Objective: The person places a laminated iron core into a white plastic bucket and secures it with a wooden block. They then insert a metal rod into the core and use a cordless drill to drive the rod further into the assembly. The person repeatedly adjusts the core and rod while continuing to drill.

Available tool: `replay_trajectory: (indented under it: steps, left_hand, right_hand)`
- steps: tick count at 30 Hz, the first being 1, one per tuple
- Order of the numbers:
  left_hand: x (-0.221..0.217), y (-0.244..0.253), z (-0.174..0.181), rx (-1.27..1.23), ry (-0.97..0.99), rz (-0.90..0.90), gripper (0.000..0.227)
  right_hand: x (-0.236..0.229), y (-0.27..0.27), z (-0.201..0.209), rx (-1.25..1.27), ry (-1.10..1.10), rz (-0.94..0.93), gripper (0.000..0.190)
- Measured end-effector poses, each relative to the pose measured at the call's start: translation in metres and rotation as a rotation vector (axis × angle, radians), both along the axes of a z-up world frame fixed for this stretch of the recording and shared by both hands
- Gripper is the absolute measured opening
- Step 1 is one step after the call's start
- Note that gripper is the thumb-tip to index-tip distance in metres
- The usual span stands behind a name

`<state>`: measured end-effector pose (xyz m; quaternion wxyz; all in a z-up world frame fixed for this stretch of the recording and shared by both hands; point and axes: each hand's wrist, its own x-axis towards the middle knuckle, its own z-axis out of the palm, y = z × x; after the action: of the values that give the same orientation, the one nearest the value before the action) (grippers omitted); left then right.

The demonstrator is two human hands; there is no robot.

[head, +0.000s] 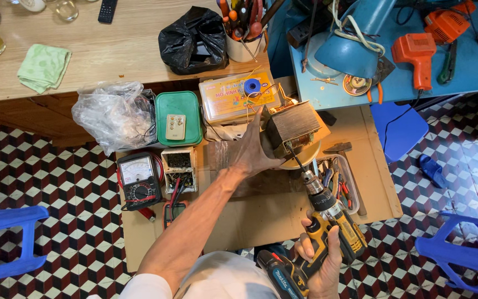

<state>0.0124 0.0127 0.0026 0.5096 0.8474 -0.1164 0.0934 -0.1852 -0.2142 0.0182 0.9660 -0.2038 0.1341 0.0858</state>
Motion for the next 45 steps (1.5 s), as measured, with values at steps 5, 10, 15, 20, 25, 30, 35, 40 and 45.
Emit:
replay_trajectory:
  steps: [5, 10, 15, 20, 25, 30, 35, 40, 45]
  left_hand:
    - [0.006, 0.005, 0.001, 0.023, 0.024, -0.018, 0.15]
    - [0.005, 0.011, -0.003, 0.034, 0.071, -0.023, 0.148]
    - [0.016, 0.016, -0.004, -0.098, 0.036, -0.131, 0.146]
    - [0.014, 0.032, 0.016, -0.264, 0.429, -0.219, 0.138]
    - [0.013, 0.029, 0.037, -0.529, 0.661, -0.075, 0.132]
    - [0.03, 0.011, 0.039, -0.532, 0.698, 0.075, 0.12]
    - [0.03, 0.01, 0.036, -0.549, 0.694, 0.062, 0.116]
    - [0.03, 0.011, 0.036, -0.525, 0.682, 0.049, 0.119]
    - [0.028, 0.013, 0.029, -0.538, 0.608, -0.013, 0.124]
  right_hand:
    - [0.002, 0.003, -0.001, 0.034, -0.005, 0.02, 0.06]
    - [0.0, 0.01, -0.003, 0.062, 0.006, 0.023, 0.065]
    - [-0.002, 0.015, -0.006, 0.008, 0.007, -0.005, 0.068]
    - [-0.003, 0.016, -0.006, -0.001, 0.019, -0.024, 0.066]
    - [-0.002, 0.018, -0.003, -0.009, -0.005, -0.025, 0.064]
    - [-0.003, 0.022, 0.001, -0.017, 0.027, -0.046, 0.062]
    - [-0.004, 0.025, 0.004, -0.018, 0.049, -0.07, 0.057]
    - [-0.005, 0.025, 0.008, -0.067, 0.049, -0.093, 0.052]
    - [-0.006, 0.024, 0.014, -0.173, 0.037, -0.082, 0.05]
